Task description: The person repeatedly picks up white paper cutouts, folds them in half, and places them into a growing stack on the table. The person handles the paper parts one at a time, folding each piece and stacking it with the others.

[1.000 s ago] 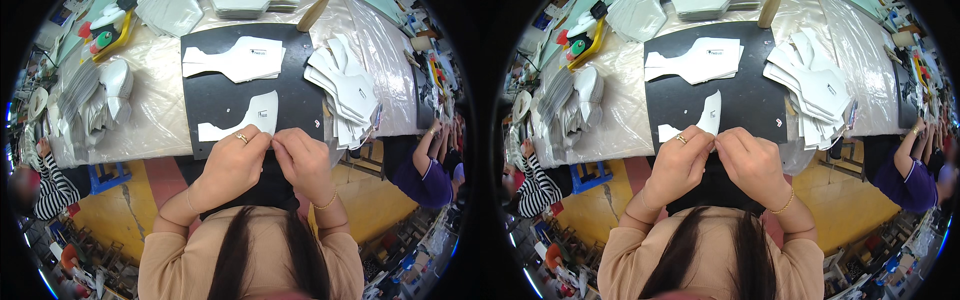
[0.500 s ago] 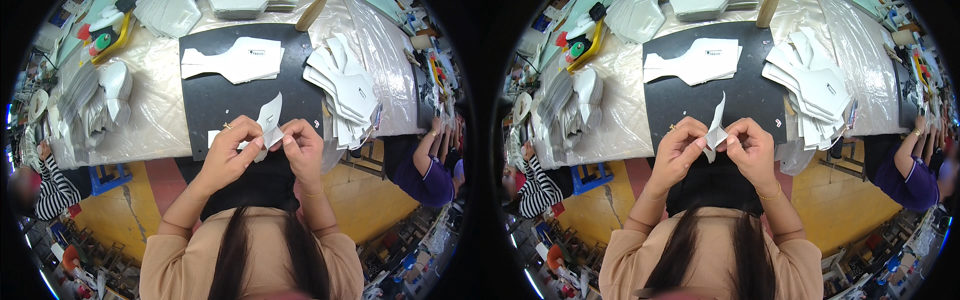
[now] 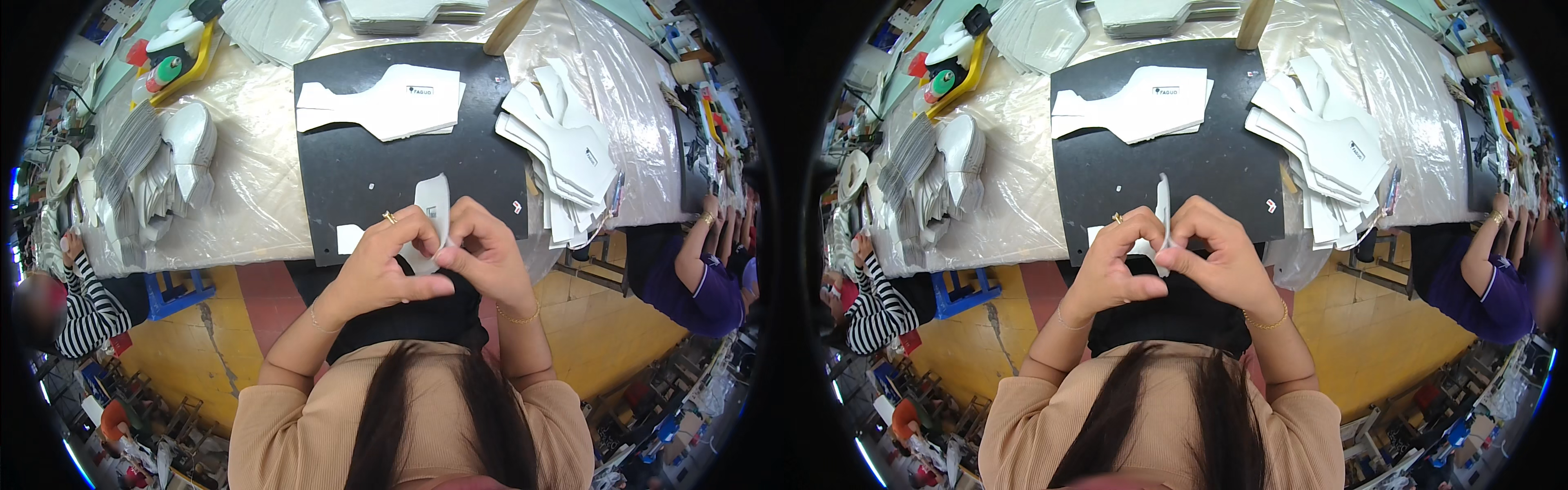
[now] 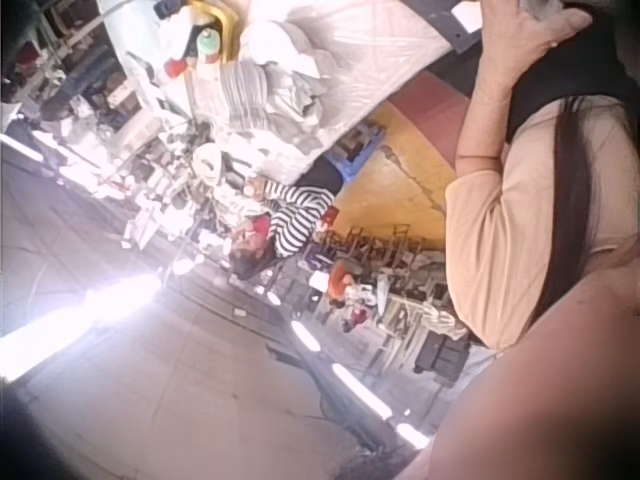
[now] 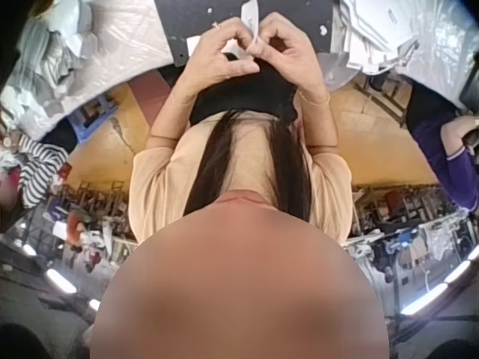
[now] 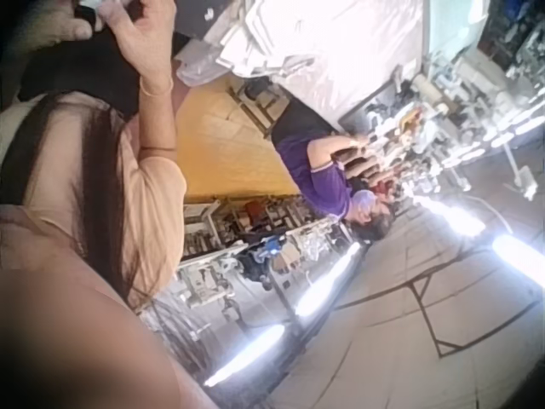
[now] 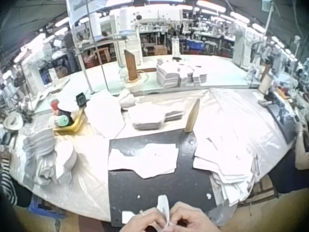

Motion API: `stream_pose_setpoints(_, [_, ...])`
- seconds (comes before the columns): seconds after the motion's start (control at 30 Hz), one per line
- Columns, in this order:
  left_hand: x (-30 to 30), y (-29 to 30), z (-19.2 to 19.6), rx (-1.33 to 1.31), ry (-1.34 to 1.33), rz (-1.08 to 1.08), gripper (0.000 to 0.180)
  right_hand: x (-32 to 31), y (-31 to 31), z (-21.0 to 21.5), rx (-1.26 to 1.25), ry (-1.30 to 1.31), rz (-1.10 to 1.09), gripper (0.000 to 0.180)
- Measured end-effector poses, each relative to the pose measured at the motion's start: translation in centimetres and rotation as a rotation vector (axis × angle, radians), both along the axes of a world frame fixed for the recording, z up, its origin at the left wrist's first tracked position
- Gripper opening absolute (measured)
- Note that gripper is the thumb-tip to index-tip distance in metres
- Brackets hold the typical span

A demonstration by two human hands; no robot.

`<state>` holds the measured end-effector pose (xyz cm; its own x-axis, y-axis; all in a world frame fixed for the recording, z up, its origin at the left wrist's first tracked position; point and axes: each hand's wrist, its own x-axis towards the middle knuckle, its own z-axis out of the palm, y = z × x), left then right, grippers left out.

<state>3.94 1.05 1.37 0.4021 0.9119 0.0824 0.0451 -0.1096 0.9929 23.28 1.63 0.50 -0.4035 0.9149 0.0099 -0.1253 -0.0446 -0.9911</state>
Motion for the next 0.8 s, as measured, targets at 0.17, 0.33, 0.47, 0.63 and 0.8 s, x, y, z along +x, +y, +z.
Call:
stream_pose_setpoints(0.17, [-0.9, 0.1, 0.6, -0.005, 0.088, -0.074, 0.042, -0.2, 0.5, 0.5, 0.031, -0.030, 0.122, 0.023])
stream_pose_setpoints(0.33, [-1.9, 0.2, 1.0, -0.080, -0.055, -0.162, 0.028, -0.4, 0.6, 0.7, 0.069, 0.073, 0.189, 0.023])
stream_pose_setpoints(0.47, [-2.2, -0.4, 0.6, -0.230, -0.311, -0.088, 0.031, -1.0, 0.0, 0.2, -0.032, 0.269, 0.129, 0.022])
stream_pose_setpoints(0.63, [-0.5, -1.7, -0.6, -0.464, -0.670, 0.195, 0.034, -2.7, 0.0, -1.5, -0.158, 0.620, -0.033, 0.026])
stream_pose_setpoints(0.8, [0.0, -1.8, -1.4, -0.546, -0.915, 0.404, 0.029, -3.5, 0.5, -2.2, -0.433, 0.994, -0.185, 0.021])
